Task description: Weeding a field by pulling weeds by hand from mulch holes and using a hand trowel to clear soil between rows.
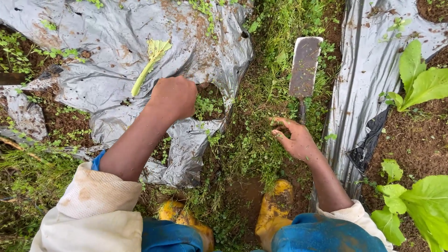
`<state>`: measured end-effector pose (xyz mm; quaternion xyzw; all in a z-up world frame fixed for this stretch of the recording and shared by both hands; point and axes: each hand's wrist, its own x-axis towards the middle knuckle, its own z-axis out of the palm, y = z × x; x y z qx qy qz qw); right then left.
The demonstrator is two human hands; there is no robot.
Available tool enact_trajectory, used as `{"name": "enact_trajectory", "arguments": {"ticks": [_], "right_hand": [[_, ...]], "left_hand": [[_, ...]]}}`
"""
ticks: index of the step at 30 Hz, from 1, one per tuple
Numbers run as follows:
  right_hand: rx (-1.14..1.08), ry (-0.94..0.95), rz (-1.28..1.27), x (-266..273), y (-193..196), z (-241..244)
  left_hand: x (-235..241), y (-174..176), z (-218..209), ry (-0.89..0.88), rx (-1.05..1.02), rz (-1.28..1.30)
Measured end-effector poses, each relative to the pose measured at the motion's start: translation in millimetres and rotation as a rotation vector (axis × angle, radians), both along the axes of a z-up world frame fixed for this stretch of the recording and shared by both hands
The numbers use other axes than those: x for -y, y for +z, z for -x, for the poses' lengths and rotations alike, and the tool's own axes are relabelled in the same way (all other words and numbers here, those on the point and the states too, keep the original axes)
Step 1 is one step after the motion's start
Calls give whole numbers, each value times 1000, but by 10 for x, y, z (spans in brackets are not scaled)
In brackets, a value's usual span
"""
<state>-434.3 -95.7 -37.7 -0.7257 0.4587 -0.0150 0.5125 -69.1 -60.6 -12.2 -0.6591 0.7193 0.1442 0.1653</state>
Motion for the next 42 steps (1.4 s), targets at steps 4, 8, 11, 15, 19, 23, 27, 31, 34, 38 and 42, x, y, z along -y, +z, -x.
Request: {"name": "enact_trajectory", "arguments": {"ticks": [4, 8, 11, 15, 19, 23, 27, 31, 34, 38, 42], "right_hand": [[21, 6, -5, -39, 63, -24], [2, 2, 13, -52, -52, 7], [-40, 10, -7, -64, 15, -6], [-54, 33, 11, -100, 89, -62], [-56, 52, 16, -135, 54, -21], [-57, 28, 28, -219, 397, -121], [-63, 19, 26, -178, 166, 18], [-47, 1, -1, -185, 127, 46], [-60, -12, -11, -163, 61, 54], [-78, -57, -9, -212, 249, -12], [-135, -147, 109, -175, -155, 136]], "left_hand": [[13, -13, 92, 22, 33, -216], [-80, 71, 135, 97, 15, -493], [-164, 258, 195, 116, -66, -467], [-228, 113, 237, -5, -16, -6], [-363, 15, 308, -109, 91, -54], [-338, -230, 274, -204, 145, -36], [-289, -189, 224, -187, 1, -92], [-236, 281, 321, 46, -416, -121], [-218, 68, 313, 16, -327, -45], [-247, -230, 287, -167, 38, -13], [-247, -535, 369, -261, 59, 39]]}}
